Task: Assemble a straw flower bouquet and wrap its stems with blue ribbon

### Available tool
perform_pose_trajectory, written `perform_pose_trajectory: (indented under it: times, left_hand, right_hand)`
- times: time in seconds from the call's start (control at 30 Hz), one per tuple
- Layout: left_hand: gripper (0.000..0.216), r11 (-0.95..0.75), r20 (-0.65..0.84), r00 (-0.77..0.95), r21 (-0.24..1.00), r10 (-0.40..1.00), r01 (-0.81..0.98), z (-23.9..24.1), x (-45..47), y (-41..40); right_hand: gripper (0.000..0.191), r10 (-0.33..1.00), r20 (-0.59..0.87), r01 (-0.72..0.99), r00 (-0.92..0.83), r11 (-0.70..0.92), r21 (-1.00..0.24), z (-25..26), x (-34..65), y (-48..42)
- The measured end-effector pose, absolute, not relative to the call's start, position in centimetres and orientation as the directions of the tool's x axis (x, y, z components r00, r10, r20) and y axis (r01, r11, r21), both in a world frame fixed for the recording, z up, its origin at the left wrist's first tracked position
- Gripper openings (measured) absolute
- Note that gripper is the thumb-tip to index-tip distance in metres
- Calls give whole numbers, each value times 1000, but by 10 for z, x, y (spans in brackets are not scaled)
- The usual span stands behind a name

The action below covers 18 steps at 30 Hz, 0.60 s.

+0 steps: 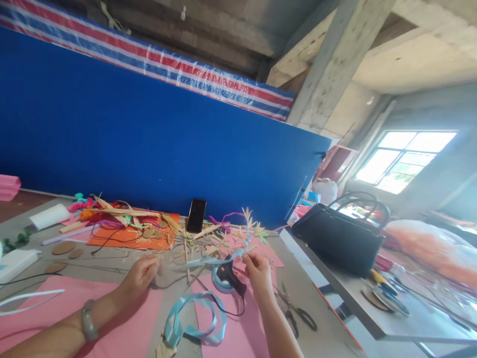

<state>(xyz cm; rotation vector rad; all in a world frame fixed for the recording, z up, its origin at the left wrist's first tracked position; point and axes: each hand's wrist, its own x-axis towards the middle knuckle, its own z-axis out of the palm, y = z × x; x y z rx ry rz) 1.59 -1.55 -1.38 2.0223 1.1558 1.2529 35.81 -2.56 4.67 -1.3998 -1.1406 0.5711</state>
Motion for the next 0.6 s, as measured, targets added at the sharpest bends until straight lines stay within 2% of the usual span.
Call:
perform_pose_trajectory:
  times: [0.27, 0.43, 0.6]
  left_hand:
    - [44, -566, 467, 320, 704, 824, 430, -16, 14, -12]
    - [28, -580, 509, 281, 676, 814, 456, -23, 9, -7]
    - [24, -592, 573, 198, 664, 795, 457, -35, 8, -1]
  right_hand:
    - [34, 858, 255, 238, 445, 161, -958, 53, 348, -32]
    - [30, 868, 220, 184, 444, 152, -971, 50, 334, -34]
    - [28, 882, 194, 155, 429, 140, -978, 44, 327, -36]
